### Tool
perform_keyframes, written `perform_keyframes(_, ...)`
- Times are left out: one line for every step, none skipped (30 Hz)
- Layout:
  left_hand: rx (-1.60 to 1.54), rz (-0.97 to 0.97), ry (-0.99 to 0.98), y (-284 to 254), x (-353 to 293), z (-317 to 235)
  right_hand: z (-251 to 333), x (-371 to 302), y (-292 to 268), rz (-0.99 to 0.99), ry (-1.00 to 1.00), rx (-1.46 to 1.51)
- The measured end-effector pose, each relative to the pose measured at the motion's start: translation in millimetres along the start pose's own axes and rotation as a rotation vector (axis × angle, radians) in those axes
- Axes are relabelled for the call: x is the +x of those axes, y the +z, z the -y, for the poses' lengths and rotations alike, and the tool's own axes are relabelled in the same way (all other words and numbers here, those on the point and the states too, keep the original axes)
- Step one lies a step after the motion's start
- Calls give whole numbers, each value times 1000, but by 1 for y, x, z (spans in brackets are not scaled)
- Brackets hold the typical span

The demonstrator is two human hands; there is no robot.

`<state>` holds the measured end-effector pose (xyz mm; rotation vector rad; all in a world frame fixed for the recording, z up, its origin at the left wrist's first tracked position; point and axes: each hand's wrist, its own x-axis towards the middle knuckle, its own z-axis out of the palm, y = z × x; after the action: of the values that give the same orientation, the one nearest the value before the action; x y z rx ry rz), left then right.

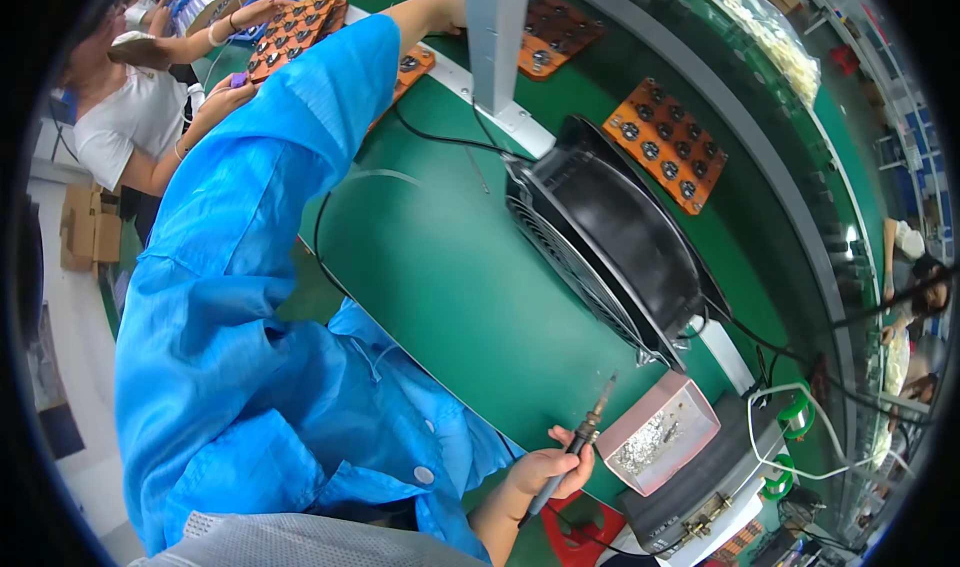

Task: Soldering electronic components onto a printed circuit board.

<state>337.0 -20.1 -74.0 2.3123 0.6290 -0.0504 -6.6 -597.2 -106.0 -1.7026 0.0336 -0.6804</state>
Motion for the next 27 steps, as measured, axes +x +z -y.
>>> perform_keyframes(48, 38, -136, -1, 28, 22, -3, 4, 1, -3, -18, -21)
perform_keyframes(-179, 152, -27, -4, 4, 3, -2, 2, 0, -54, -28, -73)
perform_keyframes(-292, 104, -52, 2, -7, -20, 6, -3, 1, -110, 43, -118)
perform_keyframes(-480, 50, -48, -10, -19, -5, 6, 3, 4, -55, 47, -109)
perform_keyframes(-665, 101, -6, -21, -25, -4, 9, 6, 7, -76, 44, -134)
perform_keyframes(-747, 65, 1, -20, -18, -2, 11, 8, 11, -106, 34, -163)
perform_keyframes(-771, 21, 17, -20, -14, 3, 12, 8, 12, -106, 39, -172)
perform_keyframes(-798, -24, 36, -25, -22, 1, 12, 10, 13, -85, 29, -170)
perform_keyframes(-808, -31, 29, -32, -30, 0, 13, 8, 13, -82, 23, -211)
perform_keyframes(-843, -70, 64, -40, -38, -2, 12, 7, 14, -79, 17, -250)
perform_keyframes(-875, -104, 99, -52, -46, -5, 12, 5, 11, -77, 9, -245)
perform_keyframes(-953, -49, -8, -72, -52, 0, 13, 6, 11, -63, 5, -246)
perform_keyframes(-962, -99, 24, -81, -62, 7, 15, 7, 11, -49, 5, -264)
perform_keyframes(-969, -148, 57, -88, -73, 14, 15, 7, 13, -36, 7, -282)
perform_keyframes(-985, -224, 104, -94, -89, 19, 14, 7, 14, -27, 10, -286)
perform_keyframes(-993, -303, 152, -101, -113, 17, 9, 6, 12, -22, -9, -276)
perform_keyframes(-851, -488, 122, -112, -144, 13, 7, 9, 10, -5, -23, -259)
perform_keyframes(-826, -485, 127, -113, -158, 22, 9, 6, 11, -10, -21, -285)
perform_keyframes(-757, -508, 79, -122, -186, 14, 16, 4, 11, -17, -25, -298)
perform_keyframes(-665, -576, 107, -132, -221, 12, 15, 6, 10, -5, -20, -292)
perform_keyframes(-590, -601, 81, -141, -255, 9, 12, 7, 8, -11, -11, -273)
perform_keyframes(-792, -569, 416, -144, -261, 44, 10, 10, 6, 1, 0, -277)
perform_keyframes(-864, -540, 216, -150, -280, 49, 10, 10, 7, 0, -8, -239)
perform_keyframes(-983, -453, 320, -143, -300, 50, 8, 10, 8, -3, -18, -202)
perform_keyframes(-999, -408, 254, -138, -322, 47, 6, 10, 6, -5, -21, -158)
perform_keyframes(-1030, -359, 194, -131, -337, 49, 7, 8, 6, -14, -27, -174)
perform_keyframes(-1021, -365, 173, -120, -352, 42, 7, 9, 6, -13, -21, -161)
